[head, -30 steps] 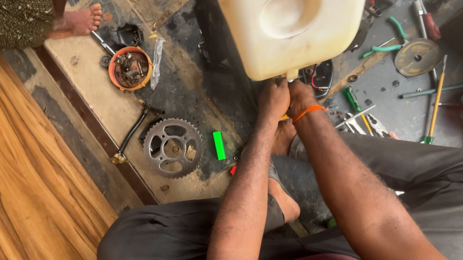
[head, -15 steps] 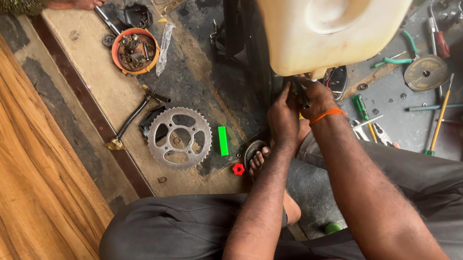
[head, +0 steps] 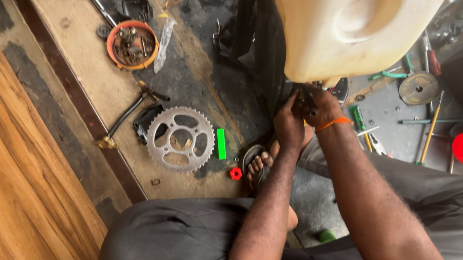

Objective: The person sits on the floor and uses a T-handle wrench to tighten a fitting on a small engine. They then wipe the area with a cloth and use pliers to adjust a small component on the engine.

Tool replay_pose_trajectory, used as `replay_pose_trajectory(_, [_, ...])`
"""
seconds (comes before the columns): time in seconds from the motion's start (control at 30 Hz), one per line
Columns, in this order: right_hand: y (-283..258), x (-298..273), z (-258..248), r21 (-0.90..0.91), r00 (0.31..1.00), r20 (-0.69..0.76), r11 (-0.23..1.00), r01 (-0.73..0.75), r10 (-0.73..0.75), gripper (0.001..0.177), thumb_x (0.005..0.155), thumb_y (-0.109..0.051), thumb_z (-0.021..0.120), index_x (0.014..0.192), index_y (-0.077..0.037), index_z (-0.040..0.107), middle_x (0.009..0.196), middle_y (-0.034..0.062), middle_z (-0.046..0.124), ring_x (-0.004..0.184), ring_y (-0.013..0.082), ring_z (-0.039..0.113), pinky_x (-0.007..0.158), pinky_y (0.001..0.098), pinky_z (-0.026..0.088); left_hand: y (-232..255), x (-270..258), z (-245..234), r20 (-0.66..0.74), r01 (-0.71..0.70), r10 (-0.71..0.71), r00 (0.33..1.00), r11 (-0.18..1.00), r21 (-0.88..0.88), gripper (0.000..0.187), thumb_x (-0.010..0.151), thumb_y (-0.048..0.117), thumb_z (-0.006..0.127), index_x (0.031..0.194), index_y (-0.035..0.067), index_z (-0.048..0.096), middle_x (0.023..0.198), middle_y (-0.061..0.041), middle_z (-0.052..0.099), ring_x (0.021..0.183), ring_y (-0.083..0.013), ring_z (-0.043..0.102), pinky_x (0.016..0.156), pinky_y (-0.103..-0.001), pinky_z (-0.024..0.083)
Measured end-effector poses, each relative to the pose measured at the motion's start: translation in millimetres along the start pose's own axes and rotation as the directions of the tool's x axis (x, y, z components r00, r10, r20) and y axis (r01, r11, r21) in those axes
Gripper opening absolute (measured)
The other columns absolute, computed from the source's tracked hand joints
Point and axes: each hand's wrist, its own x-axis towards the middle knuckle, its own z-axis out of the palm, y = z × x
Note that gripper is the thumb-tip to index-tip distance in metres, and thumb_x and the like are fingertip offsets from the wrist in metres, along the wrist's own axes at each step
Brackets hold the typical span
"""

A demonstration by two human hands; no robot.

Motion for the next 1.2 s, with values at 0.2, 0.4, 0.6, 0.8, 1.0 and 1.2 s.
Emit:
replay_pose_trajectory(0.2, [-8,0,-1,-0.039,0.990,-0.137,0.999,-0.034,0.028,0.022,0.107,-0.036,0.057,0.094,-0.019,0.064,0.076,-0.0044,0.065,0.057,0.0102,0.057,0.042,0.0202,0.038,-8,4,8,0.010,0.059,-0.058,0.998,0.977,-0.203,0.038,0.103,0.005,0.057,0.141,0.006,0.062,0.121,-0.015,0.073,0.105,-0.0181,0.072,0.088,-0.031,0.059])
replay_pose_trajectory(0.4, [-4,31,-28,0.162,0.997,-0.077,0.987,0.006,0.006,0.016,0.105,-0.026,0.065,0.096,-0.013,0.067,0.079,-0.0006,0.069,0.060,0.0098,0.058,0.047,0.0182,0.043,-15,12,34,-0.011,0.183,-0.232,0.973,0.797,-0.575,0.038,0.102,0.004,0.062,0.140,0.000,0.063,0.111,-0.011,0.074,0.094,-0.0110,0.068,0.085,-0.025,0.054])
replay_pose_trajectory(0.6, [2,59,-54,0.257,0.999,-0.037,0.966,0.039,-0.030,0.014,0.102,-0.020,0.065,0.099,-0.006,0.068,0.079,0.0085,0.069,0.060,0.0157,0.060,0.054,0.0242,0.052,-17,17,47,-0.040,0.238,-0.349,0.936,0.715,-0.658,0.036,0.100,0.006,0.066,0.134,-0.004,0.066,0.095,-0.008,0.074,0.082,-0.0099,0.065,0.076,-0.023,0.053])
replay_pose_trajectory(0.8, [4,50,-47,0.185,0.997,-0.005,0.979,0.082,-0.083,0.012,0.101,-0.018,0.066,0.098,-0.007,0.068,0.083,0.0082,0.068,0.066,0.0178,0.063,0.058,0.0289,0.054,-13,29,51,-0.080,0.276,-0.431,0.899,0.698,-0.661,0.029,0.092,-0.002,0.067,0.119,-0.004,0.073,0.085,-0.008,0.073,0.071,-0.0117,0.064,0.065,-0.027,0.052])
replay_pose_trajectory(1.0, [4,36,-40,0.147,0.979,-0.157,0.977,0.152,-0.129,0.009,0.101,-0.015,0.068,0.099,-0.007,0.067,0.085,0.0066,0.068,0.068,0.0150,0.062,0.058,0.0271,0.051,-21,36,65,-0.007,0.382,-0.580,0.815,0.547,-0.745,0.023,0.088,-0.007,0.067,0.109,-0.006,0.076,0.083,-0.008,0.072,0.068,-0.0139,0.064,0.062,-0.029,0.053])
replay_pose_trajectory(1.2, [16,51,-46,0.261,0.969,-0.212,0.949,0.178,-0.123,0.012,0.103,-0.009,0.054,0.101,-0.003,0.064,0.081,0.0092,0.065,0.058,0.0152,0.051,0.050,0.0263,0.042,-42,35,59,0.059,0.361,-0.513,0.856,0.513,-0.778,0.020,0.091,-0.003,0.070,0.109,-0.006,0.076,0.091,-0.011,0.075,0.073,-0.0147,0.067,0.066,-0.027,0.054])
